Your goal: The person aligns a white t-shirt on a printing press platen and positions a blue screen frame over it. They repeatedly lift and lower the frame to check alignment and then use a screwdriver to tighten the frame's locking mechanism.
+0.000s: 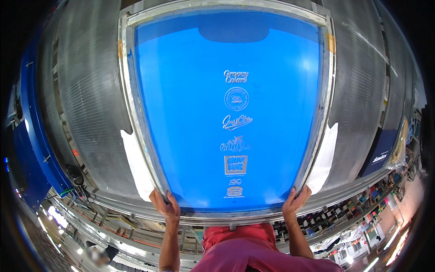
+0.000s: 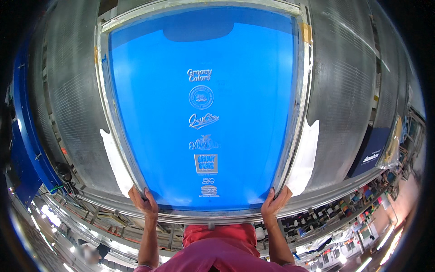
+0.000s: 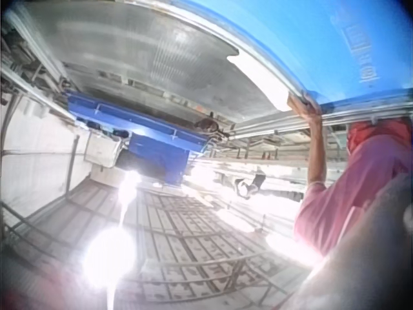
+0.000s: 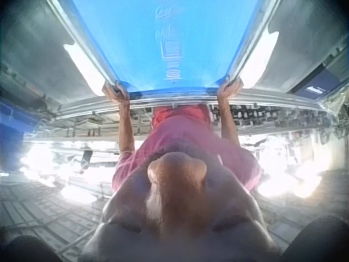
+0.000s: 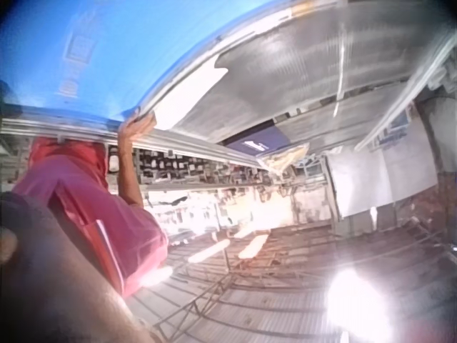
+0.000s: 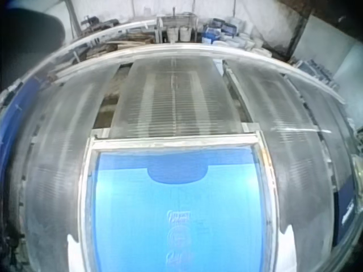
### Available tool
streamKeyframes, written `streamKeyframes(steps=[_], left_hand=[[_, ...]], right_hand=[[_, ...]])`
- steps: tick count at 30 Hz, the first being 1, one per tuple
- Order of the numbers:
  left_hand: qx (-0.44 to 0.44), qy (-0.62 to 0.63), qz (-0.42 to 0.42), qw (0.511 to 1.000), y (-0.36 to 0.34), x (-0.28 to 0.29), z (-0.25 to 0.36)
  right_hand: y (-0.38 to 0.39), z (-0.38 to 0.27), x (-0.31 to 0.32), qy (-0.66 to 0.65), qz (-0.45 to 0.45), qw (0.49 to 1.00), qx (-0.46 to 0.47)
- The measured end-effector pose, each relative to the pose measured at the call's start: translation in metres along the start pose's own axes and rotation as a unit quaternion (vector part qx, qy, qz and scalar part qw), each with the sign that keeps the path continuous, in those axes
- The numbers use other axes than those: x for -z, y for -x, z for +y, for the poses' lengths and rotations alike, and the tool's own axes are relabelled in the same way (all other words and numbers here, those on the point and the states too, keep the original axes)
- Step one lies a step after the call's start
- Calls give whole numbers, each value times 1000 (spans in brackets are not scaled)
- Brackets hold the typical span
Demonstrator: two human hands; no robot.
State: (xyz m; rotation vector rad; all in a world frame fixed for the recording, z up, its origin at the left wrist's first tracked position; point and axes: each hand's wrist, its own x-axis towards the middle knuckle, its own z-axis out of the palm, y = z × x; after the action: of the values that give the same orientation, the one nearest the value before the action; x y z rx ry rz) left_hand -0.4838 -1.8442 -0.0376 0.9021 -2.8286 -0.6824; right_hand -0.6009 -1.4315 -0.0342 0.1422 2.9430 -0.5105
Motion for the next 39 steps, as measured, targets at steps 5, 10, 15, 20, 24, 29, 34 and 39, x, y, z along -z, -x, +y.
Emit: streamKeyframes(steps=[5,10,15,20,24,29,34,39], left_hand=[[30,9,8,999,-3,1,8],[13,58,37,998,7,0,-8],[15,122,85,989,12,-3,-19],[69,174,100,977,12,-2,-25],[113,251,114,954,7,-7,-26],[132,257,104,952,2,-6,-24],[79,267,107,954,5,-12,-28],[76,196,74,975,7,-6,-23]], right_hand=[[-2,-5,3,-67,15,998,-10],[2,5,-2,-70,55,996,22],[9,8,-5,-64,98,992,39],[7,17,-12,-73,117,988,72],[6,15,-15,-120,111,986,38],[6,11,-9,-163,83,983,-19],[6,21,-13,-128,96,987,9],[8,20,-14,-84,97,992,8]])
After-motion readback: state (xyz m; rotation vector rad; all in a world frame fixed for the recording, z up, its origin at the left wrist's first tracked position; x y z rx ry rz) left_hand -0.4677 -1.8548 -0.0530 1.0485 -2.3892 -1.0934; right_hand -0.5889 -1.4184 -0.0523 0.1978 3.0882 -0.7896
